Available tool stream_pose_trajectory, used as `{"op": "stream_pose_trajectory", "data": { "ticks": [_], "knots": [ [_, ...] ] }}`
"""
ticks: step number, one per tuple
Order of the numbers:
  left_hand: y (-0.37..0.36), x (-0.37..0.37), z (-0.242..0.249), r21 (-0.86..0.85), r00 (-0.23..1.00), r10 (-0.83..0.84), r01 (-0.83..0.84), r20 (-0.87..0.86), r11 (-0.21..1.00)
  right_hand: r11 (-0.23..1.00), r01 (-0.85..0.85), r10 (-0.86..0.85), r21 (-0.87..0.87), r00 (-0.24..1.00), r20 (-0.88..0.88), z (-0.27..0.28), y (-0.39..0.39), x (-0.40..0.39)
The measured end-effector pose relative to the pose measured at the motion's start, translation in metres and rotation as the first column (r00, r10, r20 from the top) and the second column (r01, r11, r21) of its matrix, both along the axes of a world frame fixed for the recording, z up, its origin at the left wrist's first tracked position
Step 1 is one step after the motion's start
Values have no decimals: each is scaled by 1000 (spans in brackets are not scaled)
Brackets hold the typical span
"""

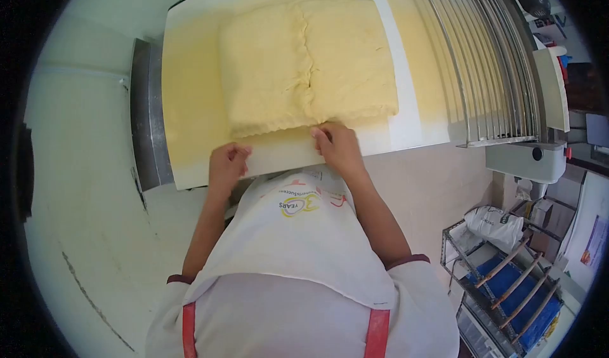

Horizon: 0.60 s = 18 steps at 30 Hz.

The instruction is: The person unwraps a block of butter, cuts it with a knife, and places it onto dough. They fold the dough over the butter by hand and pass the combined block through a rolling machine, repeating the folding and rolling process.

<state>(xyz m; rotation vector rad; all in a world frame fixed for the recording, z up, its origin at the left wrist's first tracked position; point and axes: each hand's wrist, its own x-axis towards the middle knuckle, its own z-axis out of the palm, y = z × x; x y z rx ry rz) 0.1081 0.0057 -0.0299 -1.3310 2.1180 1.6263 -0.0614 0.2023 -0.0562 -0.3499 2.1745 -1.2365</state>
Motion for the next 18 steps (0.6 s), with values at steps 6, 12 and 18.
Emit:
{"op": "stream_pose_trajectory", "data": {
  "ticks": [6,12,18],
  "knots": [
    [54,-77,12,-838,717,-696,360,-33,410,984,26,113,177,679,-726,24,-17,-19],
    [54,-99,3,-852,722,-672,448,167,269,973,-4,166,229,700,-695,13,-22,-31],
    [48,-102,18,-892,688,-725,348,34,289,998,-7,55,68,660,-749,21,-28,-41]
  ]
}}
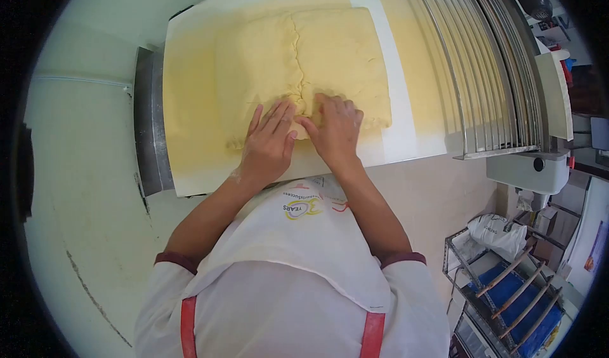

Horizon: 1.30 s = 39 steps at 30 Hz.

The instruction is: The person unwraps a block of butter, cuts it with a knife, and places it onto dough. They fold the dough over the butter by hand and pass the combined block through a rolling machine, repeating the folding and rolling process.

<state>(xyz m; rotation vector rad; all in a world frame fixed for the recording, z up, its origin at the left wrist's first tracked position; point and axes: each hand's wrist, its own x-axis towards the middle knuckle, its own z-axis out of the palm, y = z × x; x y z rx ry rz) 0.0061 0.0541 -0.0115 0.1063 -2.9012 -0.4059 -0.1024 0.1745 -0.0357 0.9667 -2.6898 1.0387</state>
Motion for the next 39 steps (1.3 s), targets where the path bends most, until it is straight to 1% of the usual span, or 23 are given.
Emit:
{"op": "stream_pose_trajectory", "data": {
  "ticks": [1,4,7,10,13,16,17,19,22,23,25,28,31,34,37,39],
  "knots": [
    [1,1,2,22,998,-24,25,-56,999,1000,-3,4,29,999,-42,-2,-4,-1],
    [-2,-8,-14,-64,1000,11,-13,-17,998,997,-72,73,33,996,-46,-14,-8,-8],
    [-4,-11,-13,-75,999,32,-32,-4,997,996,-83,85,36,995,-58,-17,-10,-12],
    [-24,-10,-9,206,991,-40,14,125,978,977,-89,116,-191,984,135,-7,-4,-16],
    [-27,-16,1,156,992,128,-124,-19,980,991,-68,69,-114,998,8,6,-23,-23],
    [-23,-26,-16,-38,993,113,-112,26,993,988,-133,137,-76,989,49,-1,-38,-34],
    [-22,-23,-18,-35,992,115,-113,54,993,988,-142,143,-59,989,22,-4,-38,-34],
    [-26,-27,-6,-44,990,114,-111,85,993,988,-152,150,-38,987,-57,-9,-43,-38],
    [-42,-38,27,188,945,55,-121,321,975,978,-160,167,-136,985,44,0,-36,-38],
    [-44,-44,21,155,979,51,-82,197,984,986,-109,112,-128,994,16,3,-40,-39],
    [-45,-54,-3,82,999,23,-20,-36,996,994,-2,0,-110,1000,-20,6,-51,-33],
    [-53,-55,-15,-35,999,37,-37,2,999,995,-95,95,-5,995,15,-1,-53,-42],
    [-52,-61,-12,-113,998,46,-42,32,993,995,-95,95,1,993,-72,-11,-54,-48],
    [-61,-62,8,113,990,15,-31,139,993,972,-124,139,-198,988,64,-2,-47,-48],
    [-77,-60,12,284,992,121,-103,-45,953,999,7,-9,-45,999,-43,17,-64,-53],
    [-91,-62,7,255,972,217,-187,-95,949,999,-43,43,-9,997,-68,5,-77,-63]
  ]
}}
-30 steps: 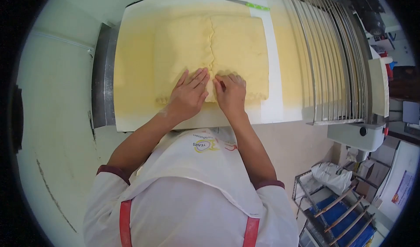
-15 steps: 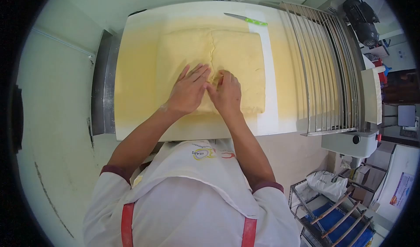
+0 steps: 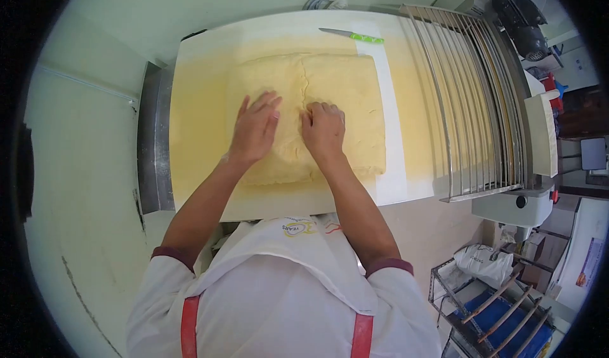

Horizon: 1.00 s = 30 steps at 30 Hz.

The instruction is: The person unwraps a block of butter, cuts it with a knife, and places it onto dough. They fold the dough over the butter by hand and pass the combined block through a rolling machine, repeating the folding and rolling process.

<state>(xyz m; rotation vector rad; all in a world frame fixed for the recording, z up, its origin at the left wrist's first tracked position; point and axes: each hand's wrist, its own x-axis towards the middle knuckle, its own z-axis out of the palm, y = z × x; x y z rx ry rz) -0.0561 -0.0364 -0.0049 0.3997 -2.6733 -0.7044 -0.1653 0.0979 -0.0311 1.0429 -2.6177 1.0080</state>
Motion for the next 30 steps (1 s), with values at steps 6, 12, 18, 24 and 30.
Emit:
{"op": "stream_pose_trajectory", "data": {
  "ticks": [6,12,18,24,30],
  "knots": [
    [-48,23,-4,69,969,240,-236,-58,969,1000,-16,14,3,962,272,16,0,-9],
    [-92,63,-33,372,868,485,-417,-109,829,989,86,-94,121,994,57,-1,-30,-21],
    [-121,87,-78,153,807,589,-577,-47,803,992,101,-115,70,964,240,12,-27,-23],
    [-110,86,-85,-67,829,558,-554,45,830,992,86,-96,96,990,107,-4,-46,-41],
    [-116,85,-83,-21,820,570,-570,46,821,990,140,-141,15,984,110,14,-52,-45]
  ]
}}
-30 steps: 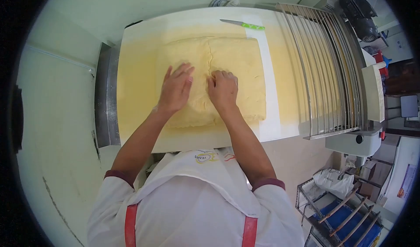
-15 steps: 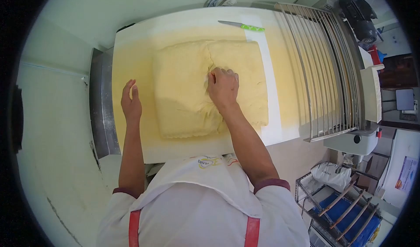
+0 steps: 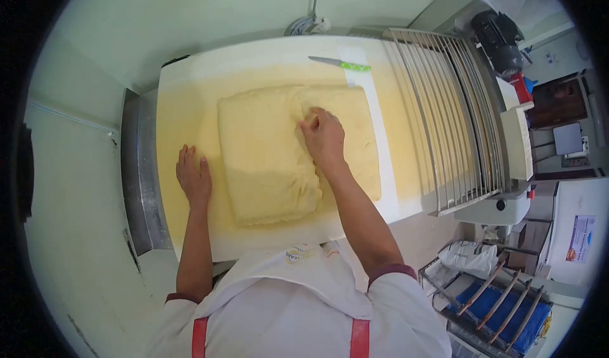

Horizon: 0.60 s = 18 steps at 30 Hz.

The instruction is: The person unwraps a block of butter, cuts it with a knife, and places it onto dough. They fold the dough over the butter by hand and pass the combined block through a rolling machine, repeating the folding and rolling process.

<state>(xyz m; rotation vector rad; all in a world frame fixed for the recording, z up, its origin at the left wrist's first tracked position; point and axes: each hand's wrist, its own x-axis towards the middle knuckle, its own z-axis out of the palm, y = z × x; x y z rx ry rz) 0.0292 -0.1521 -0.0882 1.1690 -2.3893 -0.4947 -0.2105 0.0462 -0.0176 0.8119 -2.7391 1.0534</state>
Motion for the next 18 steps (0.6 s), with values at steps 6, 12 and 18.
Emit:
{"op": "stream_pose_trajectory", "data": {
  "ticks": [6,12,18],
  "knots": [
    [1,0,2,2,1000,16,-16,10,1000,994,-46,52,101,997,-55,-20,-21,-23],
    [0,-3,6,36,1000,19,-19,11,999,999,-24,22,42,999,42,-6,-28,-38],
    [2,-3,6,12,1000,7,-7,4,1000,990,-24,10,140,995,103,-19,-39,-51]
  ]
}}
